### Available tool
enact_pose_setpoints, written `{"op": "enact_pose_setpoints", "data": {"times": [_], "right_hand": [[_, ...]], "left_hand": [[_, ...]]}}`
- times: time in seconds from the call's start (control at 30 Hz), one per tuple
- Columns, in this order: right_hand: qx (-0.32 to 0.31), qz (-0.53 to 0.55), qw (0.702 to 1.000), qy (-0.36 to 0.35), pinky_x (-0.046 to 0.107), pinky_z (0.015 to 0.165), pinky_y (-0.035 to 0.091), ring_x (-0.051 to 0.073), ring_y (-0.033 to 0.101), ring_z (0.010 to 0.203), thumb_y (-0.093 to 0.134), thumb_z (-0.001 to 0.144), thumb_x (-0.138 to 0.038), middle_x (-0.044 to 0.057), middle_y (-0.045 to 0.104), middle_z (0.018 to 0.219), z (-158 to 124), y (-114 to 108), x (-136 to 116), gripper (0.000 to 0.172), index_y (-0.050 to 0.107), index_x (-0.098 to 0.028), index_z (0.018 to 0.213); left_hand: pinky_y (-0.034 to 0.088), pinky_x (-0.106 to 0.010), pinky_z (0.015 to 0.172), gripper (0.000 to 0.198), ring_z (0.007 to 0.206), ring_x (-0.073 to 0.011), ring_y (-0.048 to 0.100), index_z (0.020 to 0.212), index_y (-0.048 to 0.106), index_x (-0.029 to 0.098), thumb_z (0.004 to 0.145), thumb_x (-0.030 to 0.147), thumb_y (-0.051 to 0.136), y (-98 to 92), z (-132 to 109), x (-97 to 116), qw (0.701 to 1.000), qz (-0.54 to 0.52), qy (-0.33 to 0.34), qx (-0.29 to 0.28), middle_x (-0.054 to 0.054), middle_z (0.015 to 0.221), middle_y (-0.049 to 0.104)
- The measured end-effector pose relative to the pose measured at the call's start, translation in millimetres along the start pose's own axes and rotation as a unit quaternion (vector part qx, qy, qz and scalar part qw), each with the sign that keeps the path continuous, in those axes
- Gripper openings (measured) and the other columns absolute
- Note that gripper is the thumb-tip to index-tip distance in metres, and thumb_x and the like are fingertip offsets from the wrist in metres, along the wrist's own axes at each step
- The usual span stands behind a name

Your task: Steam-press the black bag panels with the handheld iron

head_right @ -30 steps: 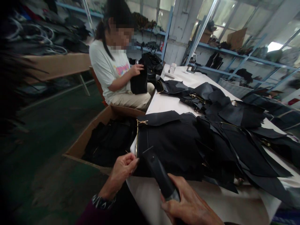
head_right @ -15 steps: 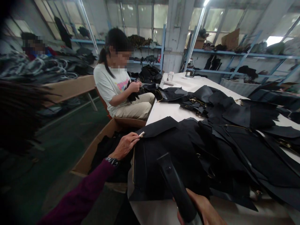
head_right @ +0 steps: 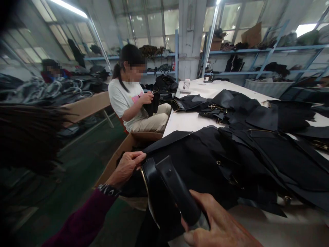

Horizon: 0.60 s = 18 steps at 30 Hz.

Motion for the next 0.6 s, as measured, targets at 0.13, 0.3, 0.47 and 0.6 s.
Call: {"op": "enact_pose_setpoints", "data": {"times": [0.13, 0.3, 0.47, 0.6], "right_hand": [[-0.067, 0.004, 0.997, -0.034, 0.024, 0.049, 0.044, 0.011, 0.054, 0.055, 0.064, 0.067, -0.026, 0.002, 0.059, 0.09, 10, 13, -10, 0.054, 0.048, -0.018, 0.117], [-0.092, 0.075, 0.99, -0.072, 0.021, 0.045, 0.042, 0.007, 0.052, 0.048, 0.068, 0.067, -0.025, -0.001, 0.057, 0.084, 26, 25, -16, 0.049, 0.05, -0.017, 0.112], [-0.073, 0.126, 0.977, -0.157, 0.019, 0.042, 0.039, 0.007, 0.049, 0.044, 0.064, 0.075, -0.024, -0.004, 0.055, 0.072, 39, 19, -31, 0.034, 0.052, -0.017, 0.107], [-0.057, 0.126, 0.975, -0.176, 0.02, 0.04, 0.037, 0.007, 0.047, 0.043, 0.061, 0.078, -0.025, -0.005, 0.052, 0.068, 29, 3, -35, 0.035, 0.05, -0.016, 0.11]], "left_hand": [[0.023, -0.02, 0.043, 0.036, 0.046, -0.0053, 0.028, 0.06, 0.05, 0.015, 0.081, 0.043, 0.057, 6.3, -11, -2, 0.995, -0.092, -0.028, -0.014, 0.006, 0.053, 0.036], [0.024, -0.017, 0.04, 0.034, 0.045, -0.0041, 0.026, 0.059, 0.05, 0.014, 0.08, 0.04, 0.06, 17.8, -26, 3, 0.98, -0.183, -0.059, -0.058, 0.007, 0.053, 0.034], [0.022, -0.014, 0.039, 0.029, 0.042, -0.0024, 0.022, 0.061, 0.054, 0.013, 0.074, 0.034, 0.069, 29.2, -39, 2, 0.939, -0.316, -0.129, -0.041, 0.01, 0.048, 0.03], [0.024, -0.013, 0.039, 0.031, 0.042, -0.0022, 0.021, 0.058, 0.052, 0.013, 0.071, 0.035, 0.071, 32.7, -41, 0, 0.93, -0.339, -0.14, -0.02, 0.01, 0.047, 0.029]]}}
Point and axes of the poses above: each hand's wrist, its own z-axis towards the middle knuckle, its own y-axis out of the palm, x = y × z, the point moved 3 cm from there along z, towards the middle knuckle
